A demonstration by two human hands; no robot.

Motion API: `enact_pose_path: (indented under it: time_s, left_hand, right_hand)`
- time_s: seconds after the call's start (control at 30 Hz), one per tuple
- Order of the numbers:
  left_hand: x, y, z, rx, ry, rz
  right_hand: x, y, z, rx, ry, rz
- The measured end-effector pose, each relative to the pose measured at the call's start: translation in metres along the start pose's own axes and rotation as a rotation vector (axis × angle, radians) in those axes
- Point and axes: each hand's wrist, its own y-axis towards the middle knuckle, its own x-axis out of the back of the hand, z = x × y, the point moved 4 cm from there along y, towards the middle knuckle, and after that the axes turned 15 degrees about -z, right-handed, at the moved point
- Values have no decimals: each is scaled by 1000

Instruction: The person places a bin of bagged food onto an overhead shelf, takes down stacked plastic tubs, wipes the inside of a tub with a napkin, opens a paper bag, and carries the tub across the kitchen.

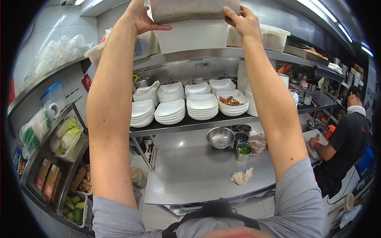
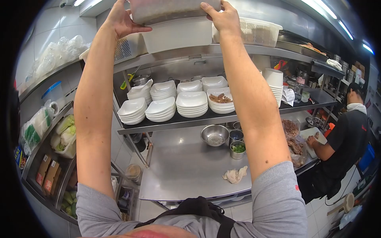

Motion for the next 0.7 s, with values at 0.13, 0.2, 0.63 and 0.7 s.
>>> enact_pose_path:
  time_s: [0.13, 0.2, 0.63, 0.7]
  left_hand:
    - [9, 19, -5, 121, 30, -96]
    - [10, 24, -6, 194, -14, -211]
    - [5, 34, -4, 137, -91, -341]
    - [-1, 33, -9, 85, -97, -300]
  right_hand:
    - [4, -3, -3, 32, 9, -24]
    - [4, -2, -1, 45, 21, -2]
    - [-17, 5, 4, -98, 29, -41]
    - [-19, 16, 2, -52, 47, -15]
